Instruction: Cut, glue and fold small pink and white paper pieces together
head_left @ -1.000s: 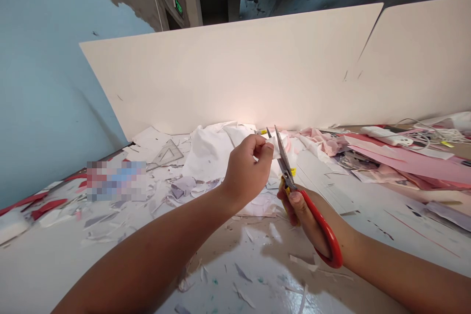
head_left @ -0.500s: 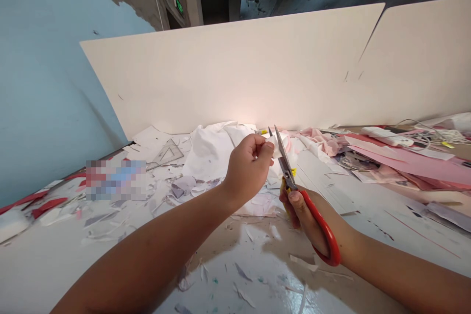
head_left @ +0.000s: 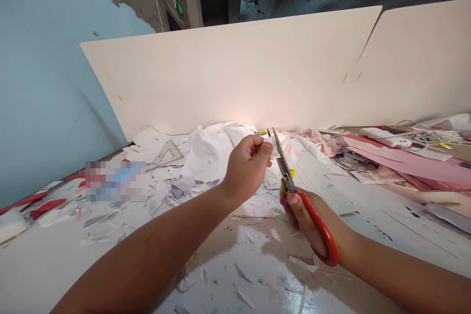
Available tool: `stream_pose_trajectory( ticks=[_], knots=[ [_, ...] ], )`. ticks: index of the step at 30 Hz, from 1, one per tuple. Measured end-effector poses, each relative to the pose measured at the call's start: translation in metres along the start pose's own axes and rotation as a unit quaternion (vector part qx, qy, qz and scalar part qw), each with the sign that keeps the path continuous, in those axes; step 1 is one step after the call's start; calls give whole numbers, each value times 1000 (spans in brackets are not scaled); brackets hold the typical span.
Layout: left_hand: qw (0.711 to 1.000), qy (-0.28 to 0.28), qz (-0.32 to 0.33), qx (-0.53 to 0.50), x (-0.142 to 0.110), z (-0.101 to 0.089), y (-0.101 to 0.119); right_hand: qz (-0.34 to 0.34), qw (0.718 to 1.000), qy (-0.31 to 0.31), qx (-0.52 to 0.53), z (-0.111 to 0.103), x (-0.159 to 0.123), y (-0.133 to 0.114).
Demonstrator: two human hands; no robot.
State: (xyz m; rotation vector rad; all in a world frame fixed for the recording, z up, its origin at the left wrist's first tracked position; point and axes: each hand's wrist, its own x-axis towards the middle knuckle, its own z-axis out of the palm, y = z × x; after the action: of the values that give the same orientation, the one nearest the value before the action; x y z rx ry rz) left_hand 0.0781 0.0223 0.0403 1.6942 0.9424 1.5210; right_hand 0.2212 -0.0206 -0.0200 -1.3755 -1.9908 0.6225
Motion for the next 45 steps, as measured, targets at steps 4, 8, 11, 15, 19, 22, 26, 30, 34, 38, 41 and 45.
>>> stream_pose_trajectory(
  ticks=[4, 8, 11, 15, 19, 22, 26, 30, 34, 38, 41, 45],
  knots=[
    [1000, -2, -12, -17, 1, 0, 0, -8, 1000, 7, -1, 0, 0, -1],
    [999, -3, -18, -26, 1, 0, 1, -5, 1000, 10, 3, 0, 1, -2],
    [999, -3, -15, -30, 2, 0, 1, 7, 1000, 4, 9, 0, 0, -4],
    [999, -4, -12, -34, 1, 0, 0, 8, 1000, 4, 13, 0, -1, -6],
    [999, -7, -12, -40, 0, 0, -1, 4, 1000, 16, 23, 0, -1, -6],
    [999, -8, -13, -48, 1, -1, -1, 9, 999, 16, 43, 2, -1, -3],
    [998, -9, -16, -55, 2, -1, -2, 18, 994, 11, 110, 4, 1, 2],
    [997, -36, -28, -67, 0, 0, -5, 0, 982, 26, 188, 3, 5, 8],
    [989, -114, -49, -74, -7, 5, -9, -6, 940, 61, 335, -6, 11, 9],
    [972, -190, -81, -114, -14, 11, -12, -10, 904, 71, 422, -16, 16, 6],
    [967, -203, -95, -120, -14, 11, -14, 8, 895, 72, 441, -19, 17, 6],
    [968, -199, -115, -99, -10, 9, -19, 36, 896, 70, 438, -18, 18, 7]
  ],
)
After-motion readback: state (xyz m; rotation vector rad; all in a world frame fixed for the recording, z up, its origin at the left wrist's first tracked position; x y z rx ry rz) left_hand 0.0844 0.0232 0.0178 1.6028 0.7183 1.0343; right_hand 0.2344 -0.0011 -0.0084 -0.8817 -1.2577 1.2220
